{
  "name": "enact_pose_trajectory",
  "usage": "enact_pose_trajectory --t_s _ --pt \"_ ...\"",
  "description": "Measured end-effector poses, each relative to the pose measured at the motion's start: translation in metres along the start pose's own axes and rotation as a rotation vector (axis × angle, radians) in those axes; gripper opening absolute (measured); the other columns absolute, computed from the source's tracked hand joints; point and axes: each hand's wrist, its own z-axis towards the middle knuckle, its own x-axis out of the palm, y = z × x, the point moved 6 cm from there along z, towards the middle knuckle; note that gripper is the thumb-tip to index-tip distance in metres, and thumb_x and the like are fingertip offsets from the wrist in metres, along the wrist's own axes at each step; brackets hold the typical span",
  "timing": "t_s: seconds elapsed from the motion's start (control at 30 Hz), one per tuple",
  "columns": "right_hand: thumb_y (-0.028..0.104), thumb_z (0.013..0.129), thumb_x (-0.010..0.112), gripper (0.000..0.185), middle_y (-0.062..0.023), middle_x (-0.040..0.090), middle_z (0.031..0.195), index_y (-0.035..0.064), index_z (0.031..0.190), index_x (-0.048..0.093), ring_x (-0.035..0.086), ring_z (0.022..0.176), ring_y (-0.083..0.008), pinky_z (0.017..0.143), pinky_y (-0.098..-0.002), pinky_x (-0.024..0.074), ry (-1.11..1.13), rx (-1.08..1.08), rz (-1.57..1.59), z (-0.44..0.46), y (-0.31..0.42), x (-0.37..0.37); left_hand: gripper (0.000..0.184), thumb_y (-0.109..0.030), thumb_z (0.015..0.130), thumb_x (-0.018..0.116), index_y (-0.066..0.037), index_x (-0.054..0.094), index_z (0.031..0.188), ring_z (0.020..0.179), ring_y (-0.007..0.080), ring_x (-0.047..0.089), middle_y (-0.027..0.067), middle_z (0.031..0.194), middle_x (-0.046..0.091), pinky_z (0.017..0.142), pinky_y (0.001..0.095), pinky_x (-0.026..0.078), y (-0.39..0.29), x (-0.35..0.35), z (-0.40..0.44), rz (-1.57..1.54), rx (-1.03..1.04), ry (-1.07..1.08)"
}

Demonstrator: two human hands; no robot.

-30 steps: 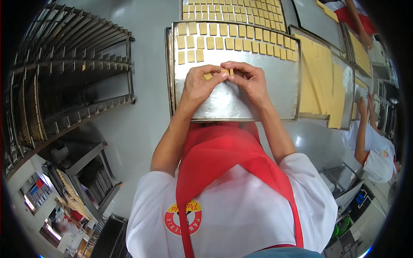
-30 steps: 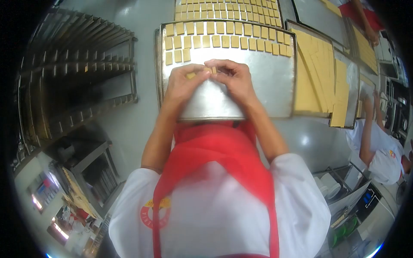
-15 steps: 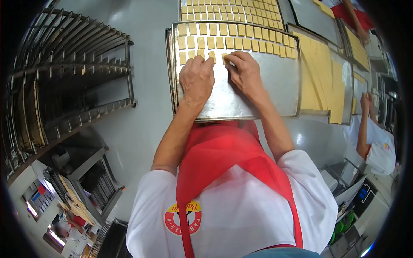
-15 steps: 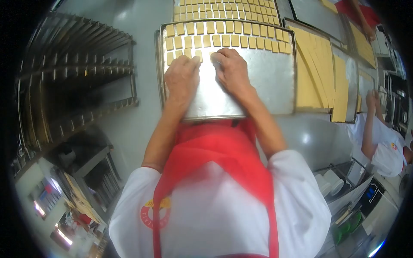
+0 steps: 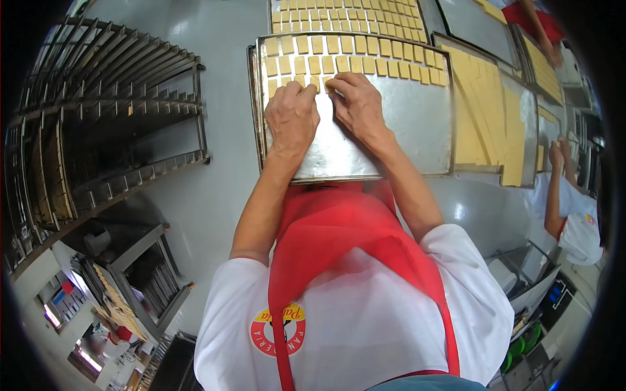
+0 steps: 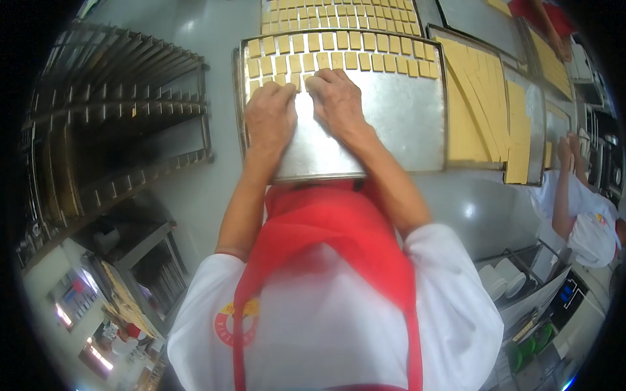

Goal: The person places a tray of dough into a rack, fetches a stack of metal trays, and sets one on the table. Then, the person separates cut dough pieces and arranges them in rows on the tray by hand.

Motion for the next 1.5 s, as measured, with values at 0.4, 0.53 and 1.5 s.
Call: enact_pose_trajectory --t_s 0.4,0.53,1.5 --pt "0.007 0.084 0.075 0.018 -0.0078 0.071 0.104 0.0070 0.102 0.074 0.067 0.099 -0.0295 0.083 -0.0404 0.0556 0.027 0.022 -0.091 -0.002 0.001 0.002 0.018 -0.015 0.085 0.075 -0.015 0.073 0.103 0.080 0.0287 0.064 0.0061 0.082 0.060 0.069 0.0433 0.052 -0.003 -0.003 -0.001 0.018 -0.039 0.034" --pt "0.007 0.084 0.074 0.018 -0.0074 0.071 0.104 0.0069 0.102 0.074 0.067 0.098 -0.0291 0.083 -0.0400 0.0558 0.025 0.017 -0.102 -0.002 0.004 0.001 0.017 -0.016 0.086 0.075 -0.016 0.072 0.103 0.079 0.0293 0.064 0.0065 0.081 0.060 0.069 0.0445 0.052 -0.004 0.002 -0.001 -0.012 -0.031 0.032" --pt "0.009 0.090 0.072 0.023 -0.0074 0.075 0.090 0.0048 0.112 0.076 0.067 0.070 -0.0163 0.063 -0.0287 0.0529 0.030 0.470 0.495 -0.021 -0.033 -0.007 0.043 -0.014 0.090 0.079 -0.004 0.068 0.131 0.090 0.0177 0.070 0.0086 0.101 0.072 0.076 0.0316 0.056 -0.008 -0.012 0.000 -0.600 -0.494 0.232"
